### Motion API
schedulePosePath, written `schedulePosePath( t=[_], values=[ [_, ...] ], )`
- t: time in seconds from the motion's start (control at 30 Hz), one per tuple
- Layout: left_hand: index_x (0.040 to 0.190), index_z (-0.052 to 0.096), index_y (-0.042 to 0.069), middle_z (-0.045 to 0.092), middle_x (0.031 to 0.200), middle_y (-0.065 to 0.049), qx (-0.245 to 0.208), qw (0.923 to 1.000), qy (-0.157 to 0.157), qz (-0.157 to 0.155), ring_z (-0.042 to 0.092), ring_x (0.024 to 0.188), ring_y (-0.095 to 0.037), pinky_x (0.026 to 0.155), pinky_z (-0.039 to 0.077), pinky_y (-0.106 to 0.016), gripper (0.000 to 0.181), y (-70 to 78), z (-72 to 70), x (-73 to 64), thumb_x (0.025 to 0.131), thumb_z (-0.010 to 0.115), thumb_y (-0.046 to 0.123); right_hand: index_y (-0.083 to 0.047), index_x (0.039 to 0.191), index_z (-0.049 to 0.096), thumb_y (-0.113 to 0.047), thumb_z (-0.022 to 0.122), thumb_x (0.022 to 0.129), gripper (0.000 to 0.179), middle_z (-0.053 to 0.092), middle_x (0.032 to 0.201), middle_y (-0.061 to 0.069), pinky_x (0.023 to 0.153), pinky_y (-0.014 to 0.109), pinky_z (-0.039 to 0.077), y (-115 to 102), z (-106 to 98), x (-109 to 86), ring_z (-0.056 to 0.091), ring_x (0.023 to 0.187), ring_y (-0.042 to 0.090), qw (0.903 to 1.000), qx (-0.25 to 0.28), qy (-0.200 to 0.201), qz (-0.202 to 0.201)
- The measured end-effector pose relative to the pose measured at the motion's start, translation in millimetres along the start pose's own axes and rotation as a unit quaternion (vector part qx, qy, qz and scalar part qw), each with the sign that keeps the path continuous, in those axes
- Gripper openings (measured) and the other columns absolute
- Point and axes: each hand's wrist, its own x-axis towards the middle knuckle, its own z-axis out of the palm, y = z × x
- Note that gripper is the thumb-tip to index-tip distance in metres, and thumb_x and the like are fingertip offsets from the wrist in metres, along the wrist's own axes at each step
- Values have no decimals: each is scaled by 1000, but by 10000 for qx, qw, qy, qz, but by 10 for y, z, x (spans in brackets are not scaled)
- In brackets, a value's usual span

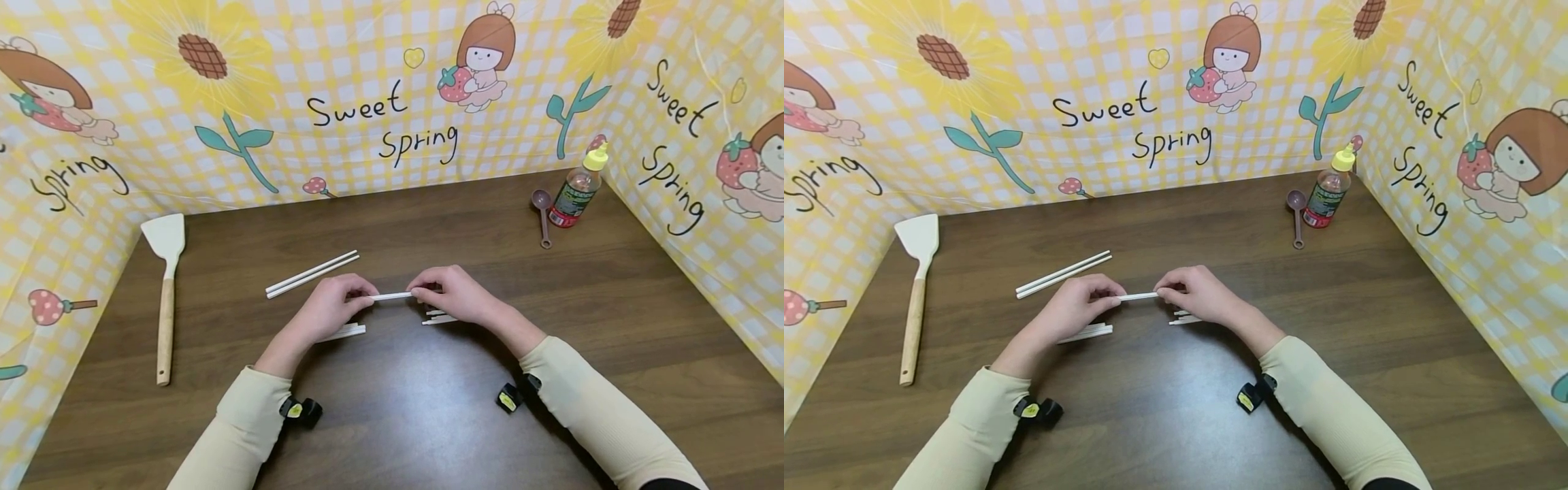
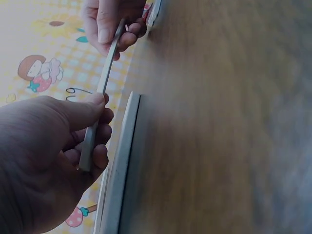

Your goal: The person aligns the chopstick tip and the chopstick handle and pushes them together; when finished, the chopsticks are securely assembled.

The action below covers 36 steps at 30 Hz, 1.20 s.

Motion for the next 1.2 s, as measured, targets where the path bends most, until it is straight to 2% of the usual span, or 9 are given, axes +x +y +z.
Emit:
schedulePosePath(
  t=[0.2, 0.43, 0.6, 0.83, 1.2],
  values=[
    [97, 76, 11, 71, 94, 1, 63, 9996, 208, -178, 63, 87, -16, 83, 50, -39, 6, -75, -35, -12, 92, 75, 9, -9, 105, 76, -11, 66, 99, 12, 71, 87, -3, 71, 28, 50, 15, -22, 5, 61, 75, 10, 9989, 257, 286, 268],
    [99, 76, 10, 72, 99, -2, 243, 9979, 460, -399, 66, 94, -21, 87, 50, -43, 6, -174, -74, -29, 94, 73, 9, -7, 107, 74, -13, 63, 101, 14, 69, 86, -2, 69, 29, 49, 52, -15, 10, 60, 76, 13, 9982, 387, 309, 340],
    [100, 76, 8, 72, 99, -4, 278, 9974, 522, -404, 66, 94, -23, 88, 50, -44, 7, -249, -97, -37, 93, 73, 8, -6, 112, 72, -13, 60, 103, 16, 69, 87, 1, 65, 30, 51, 55, -19, 3, 61, 75, 15, 9969, 531, 282, 510],
    [101, 75, 8, 71, 101, -6, 316, 9958, 587, -625, 64, 94, -24, 88, 49, -45, 7, -286, -164, -65, 95, 71, 8, -5, 120, 68, -12, 57, 104, 20, 68, 90, 3, 65, 32, 53, 49, -27, -4, 62, 77, 18, 9943, 703, 237, 761],
    [103, 74, 7, 71, 104, -10, 476, 9907, 792, -998, 64, 95, -28, 87, 49, -46, 9, -393, -256, -155, 96, 70, 9, -5, 118, 69, -12, 59, 104, 20, 67, 87, 3, 64, 33, 54, 70, -14, -4, 62, 74, 17, 9948, 688, 225, 724]
  ],
)
